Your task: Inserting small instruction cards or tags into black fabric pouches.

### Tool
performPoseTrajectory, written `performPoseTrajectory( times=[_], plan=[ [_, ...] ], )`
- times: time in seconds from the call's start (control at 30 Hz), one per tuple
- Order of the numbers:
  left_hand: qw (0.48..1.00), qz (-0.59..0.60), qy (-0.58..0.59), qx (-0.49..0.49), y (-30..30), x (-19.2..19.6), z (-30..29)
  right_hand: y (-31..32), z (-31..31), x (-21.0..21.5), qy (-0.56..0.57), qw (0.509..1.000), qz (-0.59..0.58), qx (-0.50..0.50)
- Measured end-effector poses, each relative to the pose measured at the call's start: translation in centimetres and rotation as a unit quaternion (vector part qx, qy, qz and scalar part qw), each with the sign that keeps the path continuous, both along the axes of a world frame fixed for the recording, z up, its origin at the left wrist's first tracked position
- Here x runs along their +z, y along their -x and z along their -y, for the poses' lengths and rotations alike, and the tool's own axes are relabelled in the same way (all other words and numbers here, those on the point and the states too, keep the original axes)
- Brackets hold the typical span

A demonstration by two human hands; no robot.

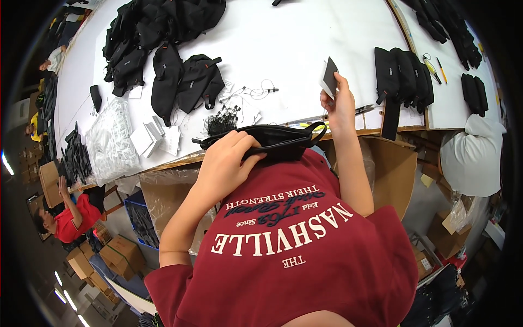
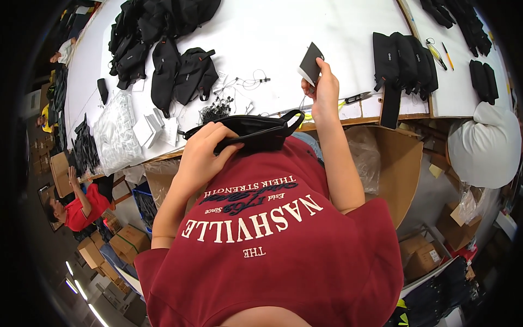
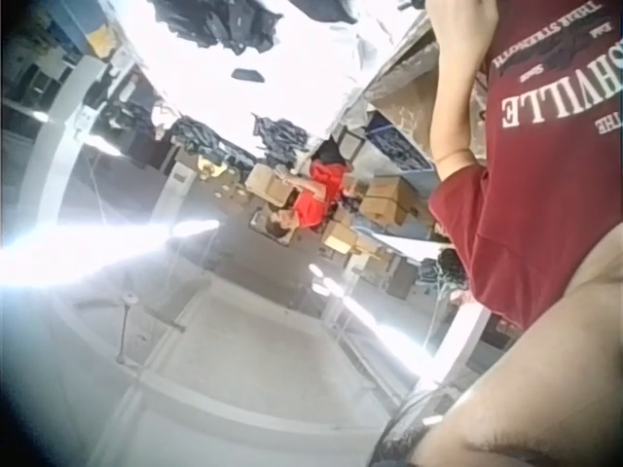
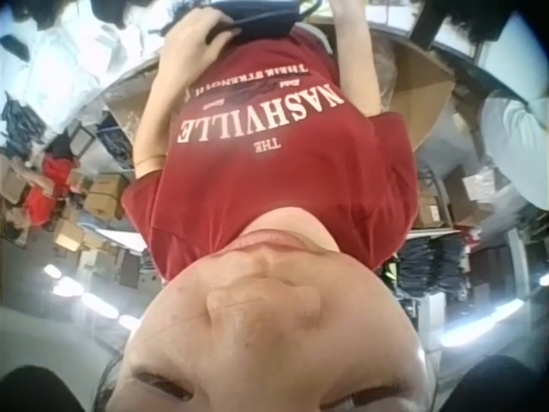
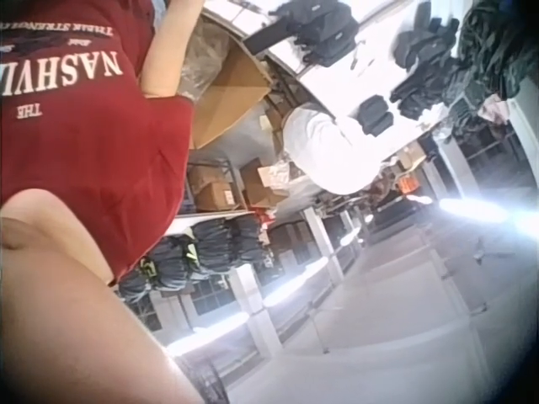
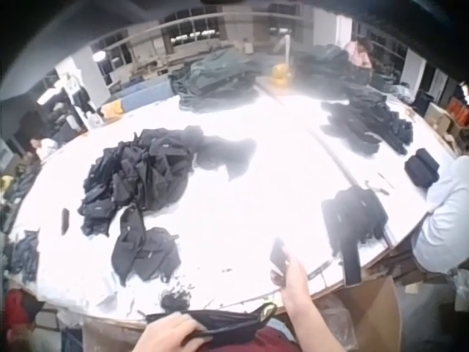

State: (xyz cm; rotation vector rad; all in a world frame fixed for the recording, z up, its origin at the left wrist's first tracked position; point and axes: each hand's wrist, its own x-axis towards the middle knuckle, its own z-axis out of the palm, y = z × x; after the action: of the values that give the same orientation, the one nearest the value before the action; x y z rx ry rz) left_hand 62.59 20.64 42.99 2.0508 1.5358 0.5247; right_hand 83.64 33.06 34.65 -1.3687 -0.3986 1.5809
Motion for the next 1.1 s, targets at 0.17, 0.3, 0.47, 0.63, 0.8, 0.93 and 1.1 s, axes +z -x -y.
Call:
performPoseTrajectory(
  times=[0.17,0.3,0.47,0.63,0.8,0.93,1.1],
  plan=[
    [1.000,-0.001,0.000,-0.004,-0.2,0.1,0.1,0.8,0.0,-0.8,-0.069,0.996,0.056,-0.034],
    [1.000,-0.003,-0.003,0.016,0.4,0.2,-0.1,-0.2,-0.4,-2.4,-0.163,0.970,0.173,-0.048],
    [0.999,-0.044,-0.024,0.011,1.9,0.0,-1.3,-1.8,-0.4,0.1,-0.238,0.948,0.203,0.054],
    [0.995,-0.018,-0.093,-0.036,0.8,-2.3,-2.2,-0.5,1.3,5.2,-0.300,0.910,0.202,0.205],
    [0.988,0.047,-0.145,-0.019,-0.9,-3.5,-2.8,0.6,2.9,6.6,-0.247,0.763,0.400,0.443],
    [0.981,0.038,-0.182,-0.051,-0.2,-4.2,-3.2,0.1,2.6,6.7,-0.292,0.620,0.506,0.525],
    [0.972,-0.022,-0.198,-0.127,0.6,-4.9,-4.6,-0.1,2.4,5.5,-0.360,0.506,0.505,0.599]
  ],
)
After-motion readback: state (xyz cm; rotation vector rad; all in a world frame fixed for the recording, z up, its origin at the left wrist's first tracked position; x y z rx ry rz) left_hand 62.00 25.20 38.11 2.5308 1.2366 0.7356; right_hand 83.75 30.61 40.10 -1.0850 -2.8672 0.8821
